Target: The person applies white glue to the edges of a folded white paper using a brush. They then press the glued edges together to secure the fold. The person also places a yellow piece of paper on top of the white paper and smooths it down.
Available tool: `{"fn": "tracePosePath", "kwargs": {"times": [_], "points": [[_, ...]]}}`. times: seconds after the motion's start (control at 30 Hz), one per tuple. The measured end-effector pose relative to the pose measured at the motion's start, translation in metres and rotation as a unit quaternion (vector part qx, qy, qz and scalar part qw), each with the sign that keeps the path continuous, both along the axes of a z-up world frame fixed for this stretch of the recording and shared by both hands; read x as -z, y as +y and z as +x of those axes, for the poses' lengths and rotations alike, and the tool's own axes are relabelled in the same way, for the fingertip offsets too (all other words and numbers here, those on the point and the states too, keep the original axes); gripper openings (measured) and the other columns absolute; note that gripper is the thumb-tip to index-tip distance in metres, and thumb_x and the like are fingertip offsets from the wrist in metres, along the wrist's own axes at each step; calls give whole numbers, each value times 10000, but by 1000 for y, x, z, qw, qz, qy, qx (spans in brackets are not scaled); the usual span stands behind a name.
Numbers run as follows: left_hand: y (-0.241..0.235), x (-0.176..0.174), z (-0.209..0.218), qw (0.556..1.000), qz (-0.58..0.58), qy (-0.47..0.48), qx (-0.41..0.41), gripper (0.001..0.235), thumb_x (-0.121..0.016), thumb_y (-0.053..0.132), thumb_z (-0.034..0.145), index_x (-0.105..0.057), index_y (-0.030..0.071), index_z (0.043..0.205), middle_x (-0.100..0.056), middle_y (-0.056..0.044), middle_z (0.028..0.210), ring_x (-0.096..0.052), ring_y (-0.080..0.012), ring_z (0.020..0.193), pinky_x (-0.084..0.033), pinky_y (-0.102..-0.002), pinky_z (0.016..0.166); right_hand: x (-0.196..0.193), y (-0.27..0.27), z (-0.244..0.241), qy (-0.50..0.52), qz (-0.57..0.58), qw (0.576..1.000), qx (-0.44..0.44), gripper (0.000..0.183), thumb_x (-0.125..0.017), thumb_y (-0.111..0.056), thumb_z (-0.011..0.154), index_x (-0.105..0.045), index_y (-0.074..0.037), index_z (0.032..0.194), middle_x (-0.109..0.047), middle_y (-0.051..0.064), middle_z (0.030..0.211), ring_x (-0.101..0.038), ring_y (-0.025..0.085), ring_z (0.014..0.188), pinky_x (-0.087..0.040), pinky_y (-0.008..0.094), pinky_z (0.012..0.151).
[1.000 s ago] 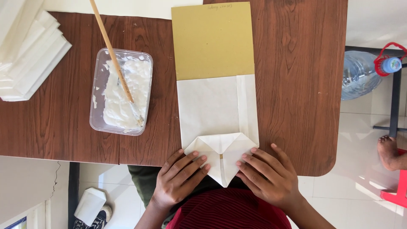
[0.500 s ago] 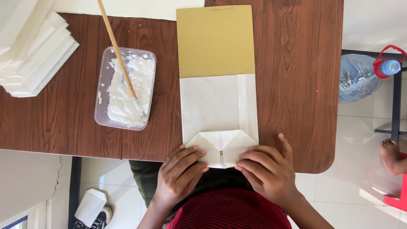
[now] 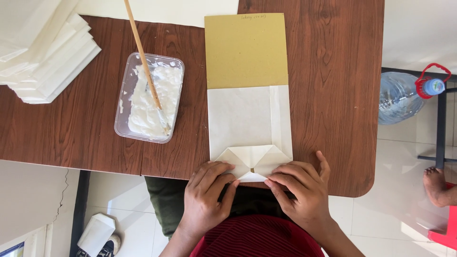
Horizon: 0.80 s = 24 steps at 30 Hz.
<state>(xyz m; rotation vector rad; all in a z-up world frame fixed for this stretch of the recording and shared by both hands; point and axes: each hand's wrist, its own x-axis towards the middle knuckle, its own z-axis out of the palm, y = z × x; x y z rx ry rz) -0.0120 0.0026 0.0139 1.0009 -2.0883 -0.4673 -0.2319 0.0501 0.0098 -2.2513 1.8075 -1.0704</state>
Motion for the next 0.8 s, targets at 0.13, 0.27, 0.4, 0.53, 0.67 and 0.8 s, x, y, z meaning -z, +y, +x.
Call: {"fn": "tracePosePath", "kwargs": {"times": [0.13,0.27,0.4,0.53,0.67,0.8], "points": [[-1,1,-2,1000,-10,-7,-14,91,-705,133,919,-698,58,868,-686,-80,1049,-702,-274,967,-579,-402,892,3,0,2,-9,13,1000,15,91,-763,-243,892,-724,-215,815,-698,-100,918,-639,123,902,-206,566,1217],[-6,-1,-1,1000,-15,-8,-14,141,-752,198,932,-708,85,861,-691,-60,1036,-697,-251,906,-573,-352,796,1,-1,5,-26,41,998,33,95,-767,-259,882,-719,-214,813,-703,-101,920,-641,119,898,-214,546,1205],[-9,1,1,1000,4,-1,-6,120,-797,185,914,-737,86,880,-689,-56,1070,-686,-248,884,-554,-367,778,1,-2,7,-32,47,997,54,114,-755,-291,886,-729,-218,802,-705,-101,936,-639,110,890,-214,521,1199],[-7,5,-1,1000,27,3,-5,88,-755,146,937,-733,71,897,-691,-68,1107,-679,-251,939,-531,-382,826,0,-3,9,-37,56,996,59,107,-771,-293,869,-733,-220,800,-696,-94,963,-638,97,877,-212,536,1208],[-7,7,-2,999,39,-3,-14,84,-754,149,939,-732,85,889,-684,-55,1141,-671,-245,946,-498,-367,789,2,-3,8,-42,65,995,69,49,-788,-291,860,-764,-248,860,-672,-103,999,-631,76,886,-212,531,1215],[-9,6,-3,999,27,9,-21,88,-792,162,915,-740,103,875,-682,-54,1121,-677,-233,901,-509,-349,769,-1,-4,8,-58,71,994,65,48,-810,-283,835,-769,-258,828,-654,-77,1026,-606,78,847,-224,536,1211]]}}
